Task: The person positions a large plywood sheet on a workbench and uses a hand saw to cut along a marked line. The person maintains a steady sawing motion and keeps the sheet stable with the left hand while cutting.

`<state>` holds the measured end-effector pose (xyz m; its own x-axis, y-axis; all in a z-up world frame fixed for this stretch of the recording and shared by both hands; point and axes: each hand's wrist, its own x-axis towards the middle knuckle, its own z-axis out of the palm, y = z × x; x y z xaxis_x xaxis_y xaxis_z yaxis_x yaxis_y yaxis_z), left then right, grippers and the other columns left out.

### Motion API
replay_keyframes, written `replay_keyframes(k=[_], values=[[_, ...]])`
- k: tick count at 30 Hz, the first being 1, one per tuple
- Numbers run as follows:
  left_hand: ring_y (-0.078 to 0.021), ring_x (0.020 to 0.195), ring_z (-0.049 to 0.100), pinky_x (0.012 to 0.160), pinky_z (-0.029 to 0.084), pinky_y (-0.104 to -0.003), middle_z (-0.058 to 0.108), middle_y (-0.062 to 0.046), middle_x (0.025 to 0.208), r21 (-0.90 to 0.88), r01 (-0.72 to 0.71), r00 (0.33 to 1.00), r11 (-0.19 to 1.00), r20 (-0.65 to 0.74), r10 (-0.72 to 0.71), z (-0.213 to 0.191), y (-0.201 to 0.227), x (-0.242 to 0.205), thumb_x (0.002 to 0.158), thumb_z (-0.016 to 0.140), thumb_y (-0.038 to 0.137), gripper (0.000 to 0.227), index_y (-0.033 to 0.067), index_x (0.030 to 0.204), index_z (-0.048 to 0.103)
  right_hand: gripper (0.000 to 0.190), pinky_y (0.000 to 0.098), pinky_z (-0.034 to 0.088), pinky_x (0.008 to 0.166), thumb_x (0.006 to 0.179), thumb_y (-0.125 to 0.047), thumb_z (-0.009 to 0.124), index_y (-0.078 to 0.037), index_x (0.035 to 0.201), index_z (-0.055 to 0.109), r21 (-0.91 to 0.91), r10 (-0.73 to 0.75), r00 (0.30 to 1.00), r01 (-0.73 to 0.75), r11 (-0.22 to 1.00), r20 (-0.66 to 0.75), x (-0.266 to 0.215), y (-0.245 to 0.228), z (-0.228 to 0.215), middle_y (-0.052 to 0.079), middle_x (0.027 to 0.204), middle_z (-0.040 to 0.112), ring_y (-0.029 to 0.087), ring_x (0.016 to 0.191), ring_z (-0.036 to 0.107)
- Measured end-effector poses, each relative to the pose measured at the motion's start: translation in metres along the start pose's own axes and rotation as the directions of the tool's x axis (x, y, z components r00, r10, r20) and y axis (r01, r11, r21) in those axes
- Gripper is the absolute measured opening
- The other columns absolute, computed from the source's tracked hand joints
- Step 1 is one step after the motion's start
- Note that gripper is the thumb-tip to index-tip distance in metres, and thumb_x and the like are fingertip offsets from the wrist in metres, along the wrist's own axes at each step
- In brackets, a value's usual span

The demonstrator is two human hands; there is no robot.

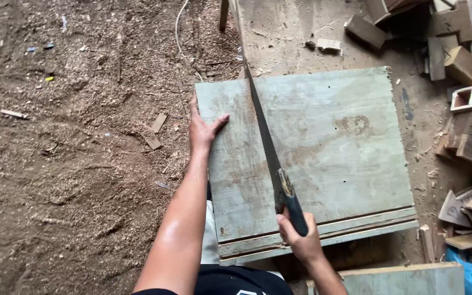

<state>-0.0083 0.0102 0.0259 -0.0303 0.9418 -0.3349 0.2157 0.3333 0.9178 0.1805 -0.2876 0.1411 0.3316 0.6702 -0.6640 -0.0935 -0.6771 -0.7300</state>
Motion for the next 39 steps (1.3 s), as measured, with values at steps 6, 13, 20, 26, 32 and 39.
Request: replay_keyframes(k=[6,13,20,26,32,39], values=[[-0.0272,0.119,0.071,0.102,0.058,-0.040,0.065,-0.018,0.140,-0.055,-0.129,0.992,0.990,-0.010,0.129,-0.007,-0.001,0.001,0.076,0.094,0.030,0.104,0.0172,0.156,0.028,0.028,0.0278,0.033,0.041,0.090,-0.010,0.070,-0.005,0.066,0.056,-0.045,-0.085,0.992,0.090,0.995,0.097,0.008,-0.009,0.019,-0.003,0.050,0.051,0.007,0.044,0.045],[-0.0273,0.116,0.072,0.099,0.060,-0.039,0.070,-0.018,0.132,-0.007,-0.092,0.996,0.996,-0.019,0.092,-0.008,-0.014,0.012,0.073,0.095,0.027,0.104,0.0163,0.155,0.032,0.026,0.0268,0.035,0.041,0.090,-0.012,0.072,-0.008,0.070,0.056,0.160,-0.124,0.992,0.118,0.980,0.030,0.103,-0.036,0.034,-0.003,0.054,0.051,0.008,0.044,0.045],[-0.0269,0.115,0.072,0.098,0.058,-0.040,0.071,-0.016,0.130,-0.025,-0.088,0.996,0.996,-0.034,0.087,-0.002,-0.017,0.009,0.075,0.094,0.027,0.101,0.0179,0.154,0.032,0.021,0.0265,0.042,0.043,0.084,-0.012,0.077,-0.008,0.067,0.065,-0.166,-0.124,0.990,0.111,0.980,-0.066,-0.005,-0.012,0.000,-0.003,0.052,0.058,0.006,0.046,0.052],[-0.0258,0.114,0.073,0.097,0.060,-0.040,0.072,-0.014,0.130,-0.042,-0.040,0.999,0.998,-0.001,0.040,0.001,-0.012,0.008,0.077,0.090,0.030,0.095,0.0203,0.151,0.032,0.032,0.0270,0.032,0.039,0.092,-0.013,0.070,-0.010,0.064,0.055,0.117,-0.168,0.983,0.158,0.980,0.078,0.122,-0.057,0.042,-0.005,0.053,0.048,0.007,0.042,0.043],[-0.0297,0.111,0.075,0.094,0.061,-0.042,0.074,-0.015,0.127,0.026,-0.059,0.998,0.998,-0.012,0.060,-0.003,-0.002,0.016,0.079,0.090,0.032,0.092,0.0252,0.149,0.030,0.028,0.0271,0.037,0.040,0.088,-0.013,0.071,-0.009,0.064,0.057,-0.005,-0.143,0.990,0.143,0.990,0.016,0.055,-0.058,0.036,-0.003,0.051,0.052,0.007,0.043,0.048],[-0.0286,0.104,0.077,0.084,0.065,-0.043,0.073,-0.011,0.126,0.117,0.154,0.988,0.981,0.011,-0.156,-0.002,-0.001,0.013,0.079,0.084,0.037,0.094,0.0268,0.150,0.023,0.033,0.0272,0.034,0.041,0.092,-0.011,0.073,-0.006,0.063,0.056,-0.026,-0.192,0.980,0.194,0.981,0.055,0.088,-0.016,0.055,-0.003,0.053,0.052,0.007,0.044,0.046]])
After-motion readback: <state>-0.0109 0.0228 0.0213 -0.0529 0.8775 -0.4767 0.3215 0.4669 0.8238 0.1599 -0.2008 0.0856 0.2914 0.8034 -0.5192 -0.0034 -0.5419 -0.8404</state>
